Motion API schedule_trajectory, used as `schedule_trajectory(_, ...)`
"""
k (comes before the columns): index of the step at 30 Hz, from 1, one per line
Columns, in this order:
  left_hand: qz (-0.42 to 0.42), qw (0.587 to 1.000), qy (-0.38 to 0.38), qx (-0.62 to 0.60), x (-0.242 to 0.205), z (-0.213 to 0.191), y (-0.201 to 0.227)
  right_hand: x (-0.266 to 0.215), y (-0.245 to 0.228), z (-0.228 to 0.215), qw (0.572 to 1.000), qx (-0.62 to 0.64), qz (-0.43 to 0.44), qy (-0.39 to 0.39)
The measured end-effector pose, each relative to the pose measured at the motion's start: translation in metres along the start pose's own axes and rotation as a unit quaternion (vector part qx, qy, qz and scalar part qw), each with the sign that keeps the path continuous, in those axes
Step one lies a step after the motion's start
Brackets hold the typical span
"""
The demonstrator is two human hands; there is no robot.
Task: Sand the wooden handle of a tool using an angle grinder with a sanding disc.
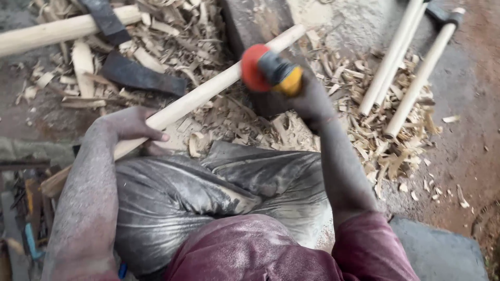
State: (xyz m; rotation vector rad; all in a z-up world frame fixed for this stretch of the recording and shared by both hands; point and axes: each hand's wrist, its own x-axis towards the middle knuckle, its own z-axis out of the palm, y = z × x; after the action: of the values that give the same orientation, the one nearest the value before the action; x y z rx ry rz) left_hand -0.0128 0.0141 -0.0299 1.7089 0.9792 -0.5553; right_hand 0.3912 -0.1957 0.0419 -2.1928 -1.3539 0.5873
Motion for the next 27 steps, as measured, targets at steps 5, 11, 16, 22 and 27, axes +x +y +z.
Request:
schedule_trajectory(5, -0.033, 0.999, -0.009, -0.002, 0.002, 0.003, -0.005, -0.022, -0.064, 0.04, 0.988, -0.109, -0.007, -0.106)
schedule_trajectory(11, -0.002, 0.999, -0.036, -0.041, 0.018, 0.003, -0.016, 0.016, -0.003, 0.0, 0.998, 0.032, 0.047, -0.022)
schedule_trajectory(16, -0.062, 0.997, -0.036, 0.02, 0.016, 0.005, -0.017, 0.044, 0.047, -0.048, 0.971, 0.085, 0.225, 0.006)
schedule_trajectory(22, -0.023, 0.979, -0.03, -0.199, 0.005, 0.021, 0.017, -0.011, 0.061, -0.062, 0.982, -0.003, 0.179, 0.064)
schedule_trajectory(27, -0.015, 0.97, 0.124, 0.208, -0.003, 0.024, 0.044, -0.04, 0.048, -0.065, 0.987, 0.084, 0.113, 0.082)
